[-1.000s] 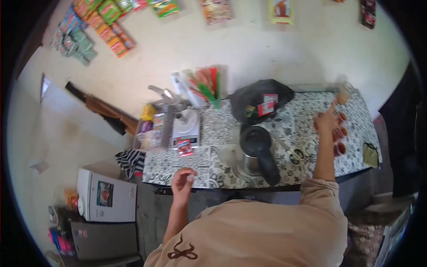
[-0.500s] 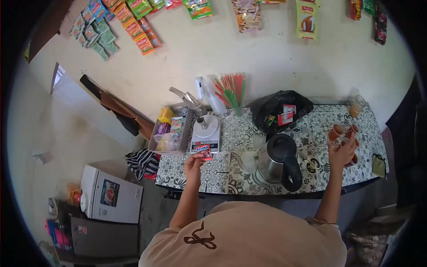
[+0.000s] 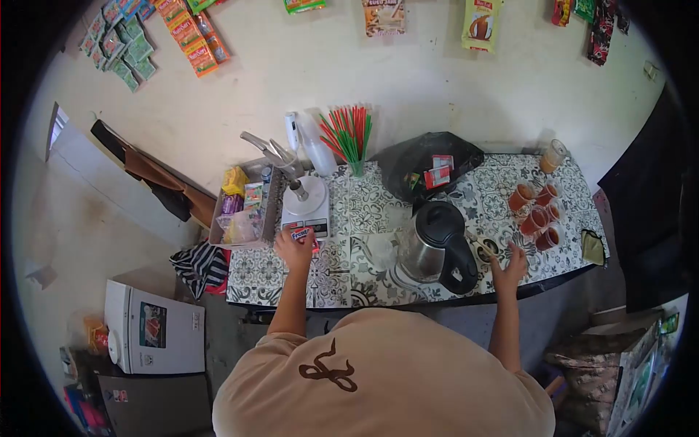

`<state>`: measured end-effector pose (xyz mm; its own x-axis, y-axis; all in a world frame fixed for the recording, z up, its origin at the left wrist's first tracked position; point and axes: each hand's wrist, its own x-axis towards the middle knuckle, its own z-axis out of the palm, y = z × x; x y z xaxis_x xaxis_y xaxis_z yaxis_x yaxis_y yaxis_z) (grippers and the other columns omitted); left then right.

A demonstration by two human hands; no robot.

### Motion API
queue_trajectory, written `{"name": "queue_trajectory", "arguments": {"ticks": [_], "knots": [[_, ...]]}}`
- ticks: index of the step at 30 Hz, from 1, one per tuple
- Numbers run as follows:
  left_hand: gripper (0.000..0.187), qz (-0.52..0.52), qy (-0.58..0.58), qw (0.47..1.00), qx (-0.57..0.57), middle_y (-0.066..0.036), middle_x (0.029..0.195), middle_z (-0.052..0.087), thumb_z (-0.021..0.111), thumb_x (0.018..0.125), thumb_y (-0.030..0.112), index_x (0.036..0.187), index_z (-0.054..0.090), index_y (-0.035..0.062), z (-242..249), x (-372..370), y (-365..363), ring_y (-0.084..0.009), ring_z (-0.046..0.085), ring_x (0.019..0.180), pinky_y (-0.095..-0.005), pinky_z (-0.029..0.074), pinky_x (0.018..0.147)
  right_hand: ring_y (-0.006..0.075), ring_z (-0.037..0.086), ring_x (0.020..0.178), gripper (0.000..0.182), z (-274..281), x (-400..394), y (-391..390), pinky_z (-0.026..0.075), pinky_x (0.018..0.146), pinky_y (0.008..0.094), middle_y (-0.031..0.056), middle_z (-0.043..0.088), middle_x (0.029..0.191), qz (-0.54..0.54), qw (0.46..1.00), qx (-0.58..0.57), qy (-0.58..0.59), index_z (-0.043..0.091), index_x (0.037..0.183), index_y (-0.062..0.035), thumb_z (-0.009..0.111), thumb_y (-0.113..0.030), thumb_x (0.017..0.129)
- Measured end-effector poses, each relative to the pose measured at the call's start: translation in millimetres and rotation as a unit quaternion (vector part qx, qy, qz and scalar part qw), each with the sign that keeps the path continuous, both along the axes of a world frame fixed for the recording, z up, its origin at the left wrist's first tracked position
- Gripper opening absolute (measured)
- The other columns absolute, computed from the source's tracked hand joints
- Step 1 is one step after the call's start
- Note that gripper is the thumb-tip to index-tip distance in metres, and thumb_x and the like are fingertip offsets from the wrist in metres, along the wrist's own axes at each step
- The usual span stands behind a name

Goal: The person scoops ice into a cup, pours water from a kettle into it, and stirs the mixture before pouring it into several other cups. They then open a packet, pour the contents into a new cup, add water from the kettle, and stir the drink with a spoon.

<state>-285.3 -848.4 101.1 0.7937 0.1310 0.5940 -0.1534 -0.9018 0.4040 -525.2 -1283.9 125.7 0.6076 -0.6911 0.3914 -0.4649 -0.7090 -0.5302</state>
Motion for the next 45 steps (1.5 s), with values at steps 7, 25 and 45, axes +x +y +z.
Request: {"name": "queue_trajectory", "arguments": {"ticks": [7,25,45], "knots": [[0.066,-0.433,0.151,0.884,-0.091,-0.013,0.105,0.054,0.078,0.061,0.023,0.115,0.047,0.0018,28.2,-74.9,-109.5,-0.0259,0.051,0.1,-0.0367,0.039,0.085,0.0306,0.04,0.114,0.046,10.0,-3.1,12.2,0.024,0.097,0.0438,0.0139,0.046,0.118,0.032,0.998,0.014,-0.059,0.05,0.115,-0.011,0.067,-0.016,0.073],[0.038,-0.37,0.074,0.543,-0.75,-0.01,0.105,0.056,0.064,0.079,0.01,0.113,0.047,0.0022,125.6,-135.8,-100.6,-0.0229,0.058,0.097,-0.0396,0.05,0.083,0.029,0.038,0.122,0.088,167.1,70.7,131.8,0.03,0.101,0.0381,0.0183,0.042,0.127,0.601,0.762,0.212,-0.113,0.029,0.133,-0.0013,0.078,-0.017,0.062],[0.043,-0.25,0.058,0.63,-0.733,-0.004,0.113,0.052,0.059,0.083,0.032,0.117,0.042,0.0117,132.8,-171.3,-94.9,-0.0206,0.052,0.104,-0.0414,0.042,0.086,0.0183,0.046,0.109,0.068,156.6,35.2,56.3,0.039,0.09,0.0305,0.0084,0.045,0.117,0.579,0.705,0.334,-0.238,0.04,0.123,-0.004,0.071,0.002,0.062]]}}
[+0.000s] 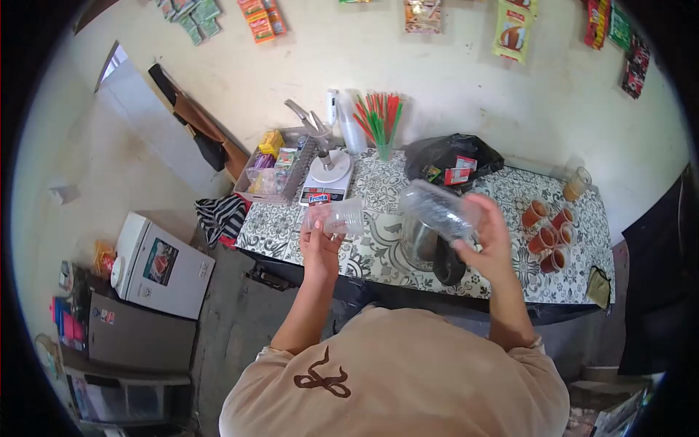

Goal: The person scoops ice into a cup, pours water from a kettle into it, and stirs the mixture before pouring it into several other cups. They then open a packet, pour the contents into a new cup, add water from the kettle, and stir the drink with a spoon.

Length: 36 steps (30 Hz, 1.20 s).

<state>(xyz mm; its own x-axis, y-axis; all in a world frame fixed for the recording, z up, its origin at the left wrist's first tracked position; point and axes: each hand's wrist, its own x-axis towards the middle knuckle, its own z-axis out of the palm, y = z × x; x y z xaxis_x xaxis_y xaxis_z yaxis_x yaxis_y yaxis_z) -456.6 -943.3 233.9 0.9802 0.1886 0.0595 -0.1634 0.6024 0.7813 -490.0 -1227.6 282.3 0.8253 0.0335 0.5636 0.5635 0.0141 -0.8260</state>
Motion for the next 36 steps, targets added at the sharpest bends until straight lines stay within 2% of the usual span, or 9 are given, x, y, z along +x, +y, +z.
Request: {"name": "queue_trajectory", "arguments": {"ticks": [3,4,13,18,21,28,31,32,36], "knots": [[0.04,0.021,-0.002,0.998,0.059,-0.003,0.11,0.053,0.06,0.084,0.024,0.117,0.042,0.0117,-17.7,14.0,-5.0,-0.0191,0.054,0.1,-0.0407,0.042,0.085,0.0191,0.047,0.108,0.067,-24.2,-19.8,-41.3,0.038,0.092,0.0308,0.0091,0.045,0.115,-0.126,0.992,0.026,-0.012,0.036,0.122,-0.0035,0.069,0.003,0.064],[0.034,0.025,-0.003,0.999,0.029,-0.005,0.109,0.053,0.062,0.081,0.006,0.112,0.047,0.0092,-19.8,16.6,-9.3,-0.0177,0.053,0.098,-0.0336,0.043,0.085,0.0194,0.047,0.107,0.067,-37.7,-28.7,-53.8,0.038,0.092,0.0309,0.0093,0.045,0.114,-0.175,0.984,0.028,-0.012,0.035,0.122,-0.0033,0.068,0.004,0.064],[0.04,0.01,0.006,0.985,0.17,-0.006,0.108,0.054,0.063,0.076,-0.007,0.108,0.045,0.0071,-55.5,20.1,-14.0,-0.0146,0.051,0.099,-0.0278,0.04,0.088,0.0203,0.049,0.104,0.058,-203.2,-128.5,-116.9,0.038,0.092,0.0313,0.0116,0.046,0.109,-0.41,0.877,-0.072,0.239,0.037,0.114,-0.0037,0.071,0.001,0.067],[0.039,0.007,0.041,0.977,0.208,-0.006,0.107,0.055,0.064,0.076,-0.004,0.109,0.046,0.0055,-56.4,22.6,-22.9,-0.0143,0.051,0.098,-0.0267,0.04,0.086,0.0275,0.042,0.114,0.071,-196.7,-134.8,-100.8,0.033,0.097,0.0376,0.0139,0.038,0.118,-0.44,0.889,-0.116,-0.046,0.03,0.116,-0.0076,0.075,0.003,0.062],[0.04,-0.007,0.058,0.973,0.222,-0.005,0.107,0.055,0.067,0.075,0.002,0.109,0.047,0.0052,-55.1,22.4,-25.3,-0.0132,0.052,0.095,-0.0251,0.043,0.081,0.0286,0.042,0.114,0.07,-228.9,-130.9,-98.3,0.034,0.096,0.0388,0.0142,0.037,0.118,-0.425,0.898,-0.077,0.086,0.031,0.116,-0.0077,0.073,0.004,0.062],[0.038,-0.016,0.089,0.968,0.233,-0.002,0.1,0.057,0.068,0.076,0.006,0.108,0.048,0.0088,-44.0,12.9,-21.7,-0.0087,0.054,0.083,-0.0211,0.044,0.066,0.027,0.044,0.106,0.073,-222.1,-134.6,-83.6,0.035,0.092,0.0373,0.0147,0.039,0.116,-0.511,0.856,-0.085,-0.005,0.031,0.118,-0.0022,0.077,-0.006,0.061],[0.037,-0.035,0.062,0.969,0.236,-0.002,0.098,0.057,0.067,0.076,0.005,0.108,0.048,0.0088,-39.3,15.9,-12.8,-0.0085,0.055,0.081,-0.0204,0.045,0.065,0.0284,0.044,0.103,0.071,-217.3,-135.7,-84.6,0.035,0.092,0.0376,0.0156,0.04,0.115,-0.502,0.825,-0.229,0.125,0.032,0.118,-0.0006,0.075,-0.007,0.062],[0.038,-0.037,0.042,0.969,0.239,-0.002,0.1,0.057,0.066,0.077,0.003,0.11,0.047,0.0087,-39.3,18.5,-8.1,-0.009,0.056,0.082,-0.0208,0.045,0.064,0.0306,0.044,0.102,0.07,-223.4,-135.2,-74.9,0.034,0.092,0.0378,0.0163,0.041,0.113,-0.518,0.835,-0.078,0.169,0.033,0.118,0.0007,0.074,-0.008,0.062],[0.041,-0.026,0.028,0.984,0.175,-0.005,0.105,0.056,0.064,0.078,0.0,0.114,0.045,0.0076,-32.1,21.0,23.0,-0.0139,0.056,0.093,-0.024,0.047,0.071,0.0336,0.043,0.107,0.069,-216.6,-138.3,-46.2,0.035,0.092,0.0427,0.0166,0.042,0.115,-0.462,0.864,-0.169,-0.109,0.036,0.117,-0.0096,0.075,-0.007,0.06]]}}
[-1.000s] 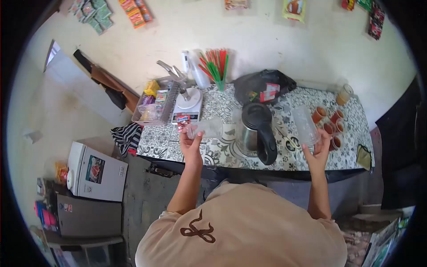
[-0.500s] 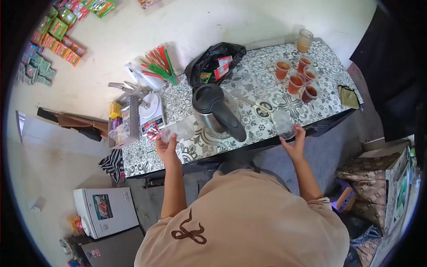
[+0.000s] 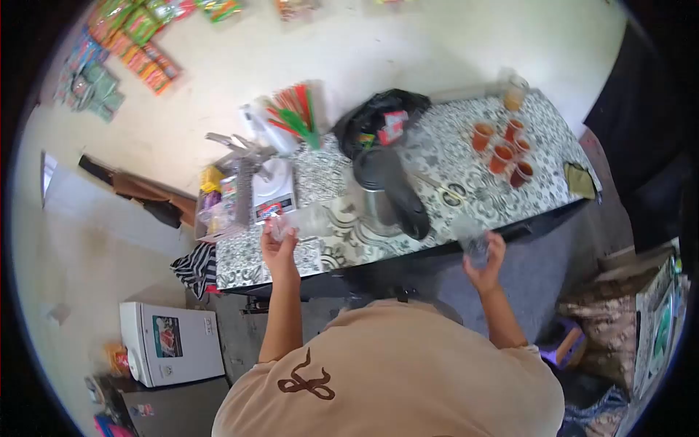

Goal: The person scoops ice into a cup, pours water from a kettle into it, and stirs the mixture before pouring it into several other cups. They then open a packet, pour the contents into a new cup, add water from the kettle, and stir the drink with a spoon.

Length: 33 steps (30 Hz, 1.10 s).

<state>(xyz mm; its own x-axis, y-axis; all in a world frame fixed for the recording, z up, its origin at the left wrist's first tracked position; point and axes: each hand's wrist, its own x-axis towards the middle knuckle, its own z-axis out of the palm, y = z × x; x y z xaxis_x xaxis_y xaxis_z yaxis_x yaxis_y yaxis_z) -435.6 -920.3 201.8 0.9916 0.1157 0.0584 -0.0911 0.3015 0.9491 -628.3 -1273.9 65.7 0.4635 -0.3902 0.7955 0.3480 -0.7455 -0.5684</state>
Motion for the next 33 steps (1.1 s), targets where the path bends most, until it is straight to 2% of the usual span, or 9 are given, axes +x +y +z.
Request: {"name": "queue_trajectory", "arguments": {"ticks": [4,7,10,12,17,22,28,30,33], "knots": [[0.04,-0.021,-0.078,0.997,-0.002,-0.007,0.109,0.054,0.063,0.077,-0.002,0.112,0.045,0.0062,1.9,-10.3,74.6,-0.017,0.054,0.098,-0.0306,0.046,0.082,0.0381,0.048,0.106,0.072,8.7,18.9,78.7,0.042,0.086,0.0485,0.0174,0.044,0.115,0.236,0.969,-0.065,0.045,0.038,0.113,-0.0168,0.08,-0.009,0.055],[0.041,0.04,-0.067,0.996,-0.046,-0.007,0.109,0.053,0.063,0.076,-0.003,0.112,0.045,0.0063,-0.3,-27.5,143.1,-0.0178,0.054,0.099,-0.0317,0.045,0.083,0.0383,0.047,0.108,0.075,11.4,66.5,143.1,0.041,0.089,0.0456,0.0199,0.044,0.114,0.324,0.935,-0.134,0.056,0.036,0.117,-0.0104,0.081,-0.015,0.058],[0.039,0.098,-0.087,0.987,-0.088,-0.008,0.109,0.053,0.063,0.075,-0.005,0.108,0.046,0.0063,3.4,-58.2,201.0,-0.0203,0.054,0.098,-0.0361,0.044,0.089,0.0373,0.043,0.112,0.073,25.7,132.1,205.1,0.037,0.094,0.041,0.0217,0.043,0.115,0.238,0.945,-0.147,0.17,0.034,0.119,-0.0022,0.078,-0.019,0.063],[0.038,0.118,-0.118,0.98,-0.113,-0.008,0.109,0.051,0.061,0.075,-0.006,0.107,0.044,0.0063,9.1,-76.6,233.0,-0.0217,0.054,0.098,-0.0389,0.042,0.093,0.0368,0.041,0.114,0.076,9.8,187.9,230.3,0.032,0.098,0.0391,0.0234,0.04,0.118,0.189,0.965,-0.024,0.181,0.031,0.121,0.0046,0.076,-0.022,0.067],[0.046,0.115,-0.169,0.971,-0.124,-0.006,0.108,0.048,0.061,0.073,-0.009,0.109,0.04,0.0094,28.5,-108.7,290.2,-0.0214,0.05,0.106,-0.0341,0.043,0.089,0.0348,0.042,0.109,0.082,-18.4,274.1,248.7,0.033,0.095,0.0403,0.0237,0.04,0.117,0.111,0.969,0.021,0.22,0.028,0.125,0.0055,0.077,-0.021,0.064],[0.049,0.131,-0.185,0.969,-0.097,-0.006,0.109,0.045,0.063,0.069,-0.011,0.105,0.04,0.0108,23.2,-118.6,324.0,-0.0203,0.05,0.106,-0.0316,0.043,0.086,0.0373,0.036,0.115,0.092,23.0,250.9,271.0,0.029,0.097,0.0418,0.0242,0.034,0.127,0.018,0.938,-0.002,0.345,0.024,0.129,0.0021,0.079,-0.024,0.06],[0.052,0.127,-0.188,0.974,-0.014,-0.008,0.109,0.046,0.066,0.065,-0.013,0.104,0.04,0.0085,11.4,-103.5,317.0,-0.0216,0.049,0.107,-0.0337,0.039,0.092,0.0385,0.023,0.122,0.089,71.6,209.3,345.4,0.019,0.098,0.0489,0.0196,0.034,0.128,-0.068,0.97,-0.14,0.189,0.028,0.129,-0.0003,0.078,-0.032,0.062],[0.053,0.111,-0.177,0.978,-0.005,-0.008,0.108,0.046,0.068,0.063,-0.013,0.104,0.041,0.0067,2.9,-92.1,303.6,-0.0211,0.05,0.107,-0.0339,0.037,0.094,0.0374,0.029,0.119,0.083,82.0,200.1,366.8,0.022,0.098,0.0455,0.0192,0.035,0.129,-0.048,0.965,-0.166,0.196,0.03,0.127,0.0011,0.076,-0.032,0.066],[0.054,0.07,-0.164,0.981,0.074,-0.009,0.108,0.047,0.069,0.062,-0.012,0.105,0.041,0.0062,-16.0,-70.0,281.5,-0.0203,0.05,0.106,-0.0333,0.037,0.094,0.0241,0.042,0.106,0.065,75.2,201.9,381.4,0.034,0.086,0.0363,0.014,0.045,0.117,0.31,0.932,0.009,0.186,0.04,0.121,-0.0018,0.072,-0.028,0.072]]}}
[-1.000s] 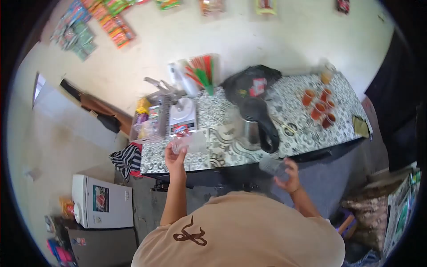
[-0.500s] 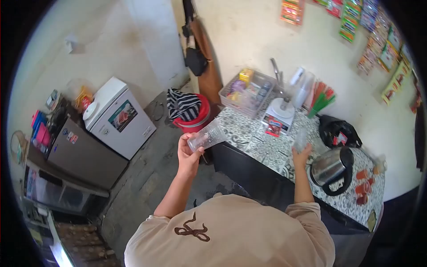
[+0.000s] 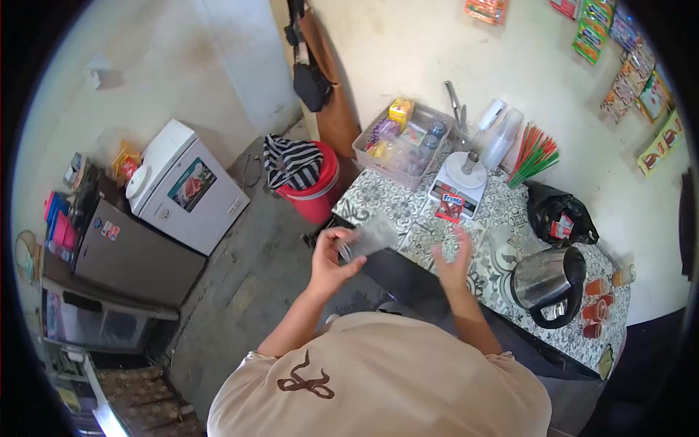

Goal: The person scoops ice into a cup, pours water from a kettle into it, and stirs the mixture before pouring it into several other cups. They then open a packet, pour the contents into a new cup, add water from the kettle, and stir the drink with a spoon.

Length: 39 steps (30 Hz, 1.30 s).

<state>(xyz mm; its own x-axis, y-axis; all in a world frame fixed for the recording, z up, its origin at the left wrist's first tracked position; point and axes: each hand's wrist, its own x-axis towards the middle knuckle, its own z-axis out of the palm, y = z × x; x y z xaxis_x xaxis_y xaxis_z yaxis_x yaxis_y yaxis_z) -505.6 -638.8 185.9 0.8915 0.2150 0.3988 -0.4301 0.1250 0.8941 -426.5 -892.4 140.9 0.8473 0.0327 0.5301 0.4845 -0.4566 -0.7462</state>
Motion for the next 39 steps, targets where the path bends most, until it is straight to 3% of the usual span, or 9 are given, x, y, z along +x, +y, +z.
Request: {"name": "queue_trajectory", "arguments": {"ticks": [8,11,14,17,20,24,32,36,39], "knots": [[0.057,-0.018,0.057,0.941,0.334,-0.011,0.108,0.052,0.077,0.06,0.006,0.109,0.047,0.004,18.7,43.5,-23.6,-0.0221,0.051,0.103,-0.0335,0.04,0.09,0.0104,0.052,0.066,0.011,-10.4,18.5,29.2,0.042,0.058,0.0259,0.0047,0.055,0.086,0.209,0.958,0.075,0.178,0.06,0.089,-0.0016,0.059,-0.011,0.084],[0.059,0.071,0.048,0.946,0.312,-0.01,0.12,0.046,0.072,0.068,0.008,0.119,0.043,0.0028,23.9,53.8,-11.2,-0.0204,0.047,0.109,-0.0316,0.04,0.088,0.0125,0.055,0.058,0.014,-20.6,47.9,31.9,0.043,0.052,0.0297,0.0063,0.062,0.075,0.229,0.966,-0.12,0.012,0.061,0.089,-0.0007,0.06,-0.012,0.082],[0.051,0.128,0.105,0.969,0.183,-0.011,0.123,0.046,0.066,0.075,0.007,0.12,0.042,0.0017,18.4,57.8,11.4,-0.0212,0.048,0.109,-0.0337,0.039,0.09,0.0141,0.053,0.05,0.016,-4.0,68.9,53.1,0.042,0.048,0.0312,0.0063,0.061,0.066,0.416,0.781,0.059,0.463,0.062,0.087,-0.0009,0.062,-0.015,0.079],[0.041,0.15,0.146,0.977,0.049,-0.012,0.123,0.047,0.059,0.08,0.005,0.118,0.042,0.0018,19.7,54.2,29.1,-0.0213,0.052,0.106,-0.0343,0.039,0.091,0.0115,0.05,0.048,0.019,-43.2,92.0,78.9,0.04,0.046,0.0262,0.0041,0.056,0.059,0.398,0.83,-0.092,0.381,0.063,0.083,-0.0015,0.063,-0.02,0.079],[0.032,0.159,0.159,0.974,0.027,-0.011,0.121,0.049,0.053,0.084,0.003,0.116,0.045,0.0027,24.4,42.7,31.4,-0.0196,0.055,0.101,-0.0308,0.041,0.087,0.0103,0.049,0.044,0.022,-60.8,104.6,90.7,0.038,0.045,0.0239,0.0049,0.056,0.056,0.405,0.726,0.065,0.552,0.064,0.079,-0.0025,0.063,-0.025,0.082],[0.038,0.147,0.216,0.963,0.059,-0.01,0.117,0.052,0.059,0.081,0.006,0.117,0.046,0.0024,10.6,25.2,37.1,-0.0167,0.055,0.098,-0.0296,0.042,0.084,0.0219,0.057,0.055,0.021,-62.7,97.9,100.4,0.044,0.055,0.0354,0.0101,0.058,0.059,0.306,0.9,-0.132,0.28,0.065,0.077,-0.0036,0.065,-0.025,0.076],[0.074,-0.048,0.456,0.85,0.26,-0.009,0.106,0.054,0.079,0.06,0.03,0.121,0.047,0.0019,-22.5,27.5,13.7,-0.0148,0.055,0.084,-0.0267,0.045,0.072,0.0274,0.058,0.076,0.006,11.9,59.1,96.7,0.045,0.065,0.0339,0.0088,0.057,0.078,0.53,0.839,-0.026,0.119,0.061,0.078,-0.0055,0.062,-0.011,0.076],[0.085,-0.024,0.356,0.925,0.128,-0.009,0.107,0.054,0.08,0.06,0.018,0.129,0.033,0.0042,-40.2,34.3,5.0,-0.0165,0.054,0.088,-0.0281,0.044,0.073,0.0283,0.056,0.078,0.024,7.7,71.4,67.6,0.044,0.069,0.0363,0.0105,0.057,0.085,0.236,0.936,0.074,0.251,0.056,0.091,-0.0047,0.068,-0.013,0.072],[0.094,-0.001,0.268,0.93,0.251,-0.009,0.11,0.052,0.079,0.06,0.011,0.133,0.021,0.0077,-25.4,41.8,-0.3,-0.0176,0.051,0.094,-0.0308,0.044,0.077,0.0314,0.048,0.091,0.049,-35.5,111.9,14.8,0.039,0.081,0.0407,0.013,0.051,0.097,-0.043,0.981,-0.157,0.105,0.048,0.106,-0.0035,0.074,-0.019,0.067]]}}
